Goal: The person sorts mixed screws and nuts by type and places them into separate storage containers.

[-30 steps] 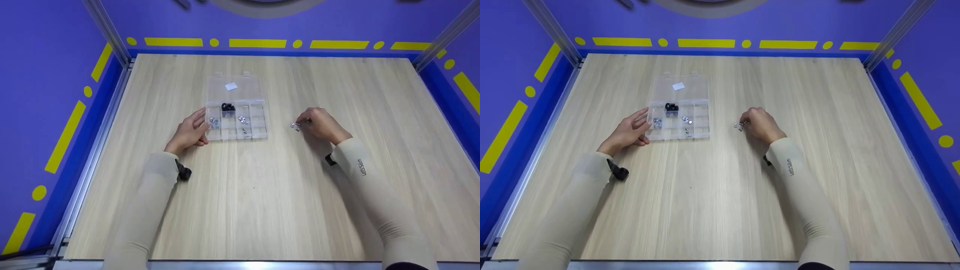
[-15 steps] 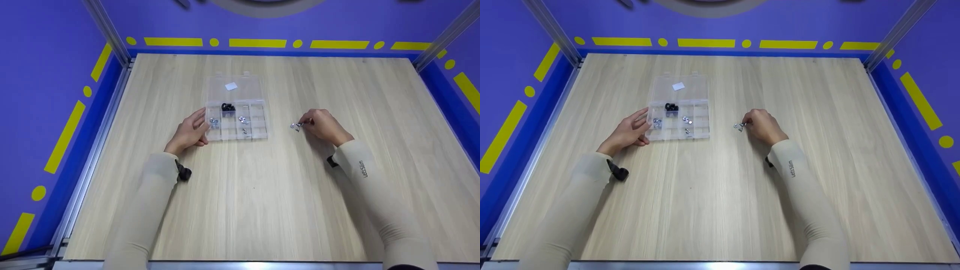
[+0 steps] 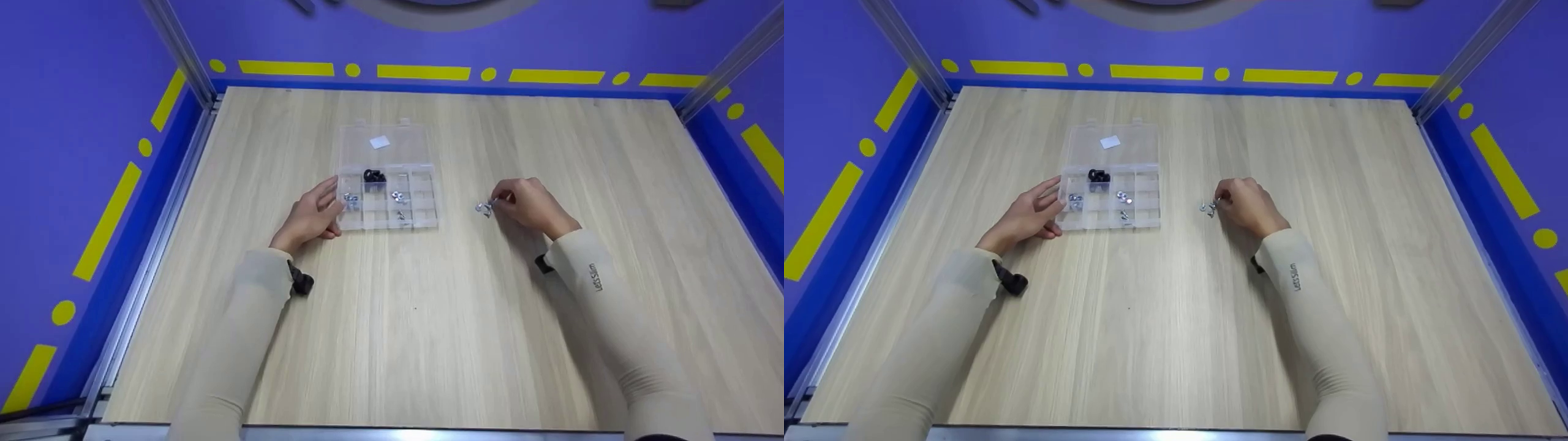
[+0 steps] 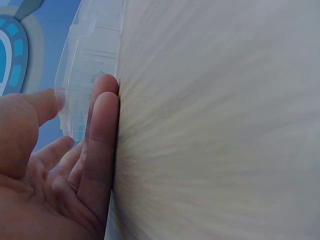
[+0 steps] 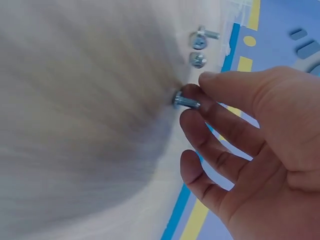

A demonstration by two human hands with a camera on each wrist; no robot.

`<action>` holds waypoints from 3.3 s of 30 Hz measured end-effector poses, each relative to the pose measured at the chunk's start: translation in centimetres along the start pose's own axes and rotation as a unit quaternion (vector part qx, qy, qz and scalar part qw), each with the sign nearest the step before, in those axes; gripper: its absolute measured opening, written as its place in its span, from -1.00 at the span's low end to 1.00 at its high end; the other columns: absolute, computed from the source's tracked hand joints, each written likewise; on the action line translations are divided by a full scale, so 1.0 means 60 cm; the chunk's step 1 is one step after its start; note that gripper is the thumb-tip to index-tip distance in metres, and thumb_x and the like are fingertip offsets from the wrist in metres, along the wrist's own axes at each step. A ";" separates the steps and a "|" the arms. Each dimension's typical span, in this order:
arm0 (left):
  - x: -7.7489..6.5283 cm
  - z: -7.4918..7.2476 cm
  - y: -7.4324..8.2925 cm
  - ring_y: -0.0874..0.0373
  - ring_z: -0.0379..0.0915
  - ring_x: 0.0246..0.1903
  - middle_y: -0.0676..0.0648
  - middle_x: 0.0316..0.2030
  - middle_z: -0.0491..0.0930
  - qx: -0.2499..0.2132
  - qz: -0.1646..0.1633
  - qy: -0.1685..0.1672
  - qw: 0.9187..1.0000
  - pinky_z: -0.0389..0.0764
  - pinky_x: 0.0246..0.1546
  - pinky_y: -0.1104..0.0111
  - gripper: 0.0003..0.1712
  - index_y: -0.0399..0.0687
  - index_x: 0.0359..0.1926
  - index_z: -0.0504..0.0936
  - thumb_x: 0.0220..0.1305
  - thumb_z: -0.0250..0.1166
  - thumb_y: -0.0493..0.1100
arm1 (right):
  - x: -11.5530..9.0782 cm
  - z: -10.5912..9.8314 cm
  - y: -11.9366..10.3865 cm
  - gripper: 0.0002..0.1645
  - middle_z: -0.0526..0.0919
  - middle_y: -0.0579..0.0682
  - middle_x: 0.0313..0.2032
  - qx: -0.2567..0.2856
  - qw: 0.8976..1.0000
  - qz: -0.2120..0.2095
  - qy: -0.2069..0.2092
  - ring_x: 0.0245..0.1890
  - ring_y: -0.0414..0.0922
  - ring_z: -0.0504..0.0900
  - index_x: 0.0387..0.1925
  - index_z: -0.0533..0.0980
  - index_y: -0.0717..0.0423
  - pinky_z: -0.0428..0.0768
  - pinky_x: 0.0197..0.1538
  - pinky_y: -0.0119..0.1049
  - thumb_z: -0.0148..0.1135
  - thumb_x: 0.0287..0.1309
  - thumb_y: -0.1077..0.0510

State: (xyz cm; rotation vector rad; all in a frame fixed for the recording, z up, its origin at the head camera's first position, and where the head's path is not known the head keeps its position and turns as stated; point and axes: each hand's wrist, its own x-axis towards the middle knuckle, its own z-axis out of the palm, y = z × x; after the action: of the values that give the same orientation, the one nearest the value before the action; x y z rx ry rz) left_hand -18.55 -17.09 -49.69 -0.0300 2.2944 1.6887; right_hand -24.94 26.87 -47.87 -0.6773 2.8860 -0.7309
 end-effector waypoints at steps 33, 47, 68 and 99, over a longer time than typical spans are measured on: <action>0.001 -0.001 -0.002 0.10 0.60 -0.59 -0.12 0.53 0.22 -0.006 0.001 0.004 1.000 0.67 -0.61 0.40 -0.24 0.15 0.64 0.08 0.57 0.17 -0.11 | 0.104 0.008 -0.156 -0.81 0.77 0.09 -0.19 -0.019 0.989 -0.149 0.000 -0.22 -0.02 0.71 -0.14 0.75 0.22 0.71 -0.09 -0.13 0.30 0.31 0.41; 0.003 0.001 0.000 0.12 0.60 -0.61 -0.16 0.52 0.23 -0.018 0.014 0.000 1.000 0.64 -0.63 0.43 -0.25 0.10 0.64 0.08 0.57 0.16 -0.13 | 0.144 0.029 -0.172 -0.84 0.77 0.05 -0.18 -0.030 0.993 -0.111 -0.006 -0.18 -0.03 0.69 -0.13 0.76 0.17 0.69 -0.05 -0.12 0.33 0.32 0.30; 0.001 -0.002 -0.001 0.10 0.61 -0.58 -0.11 0.54 0.20 -0.023 -0.003 -0.002 1.000 0.67 -0.59 0.42 -0.24 0.18 0.64 0.08 0.56 0.17 -0.11 | 0.159 0.049 -0.175 -0.59 0.76 0.14 0.01 -0.040 0.995 -0.073 -0.048 0.07 0.07 0.70 -0.04 0.75 0.24 0.66 0.14 -0.02 0.04 0.29 0.47; 0.001 0.001 -0.001 0.09 0.61 -0.58 -0.13 0.53 0.22 -0.018 0.008 0.003 1.000 0.66 -0.61 0.40 -0.24 0.16 0.64 0.07 0.57 0.17 -0.12 | 0.150 0.062 -0.180 -0.60 0.62 0.19 0.09 -0.082 0.986 -0.037 -0.139 0.12 0.11 0.61 0.19 0.63 0.24 0.59 0.24 0.01 0.26 0.35 0.37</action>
State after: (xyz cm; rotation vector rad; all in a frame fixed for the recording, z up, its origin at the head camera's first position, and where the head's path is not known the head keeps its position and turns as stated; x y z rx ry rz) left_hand -18.62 -17.04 -49.75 -0.0246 2.2746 1.7386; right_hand -28.00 12.80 -45.86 -0.8347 2.6949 -0.3707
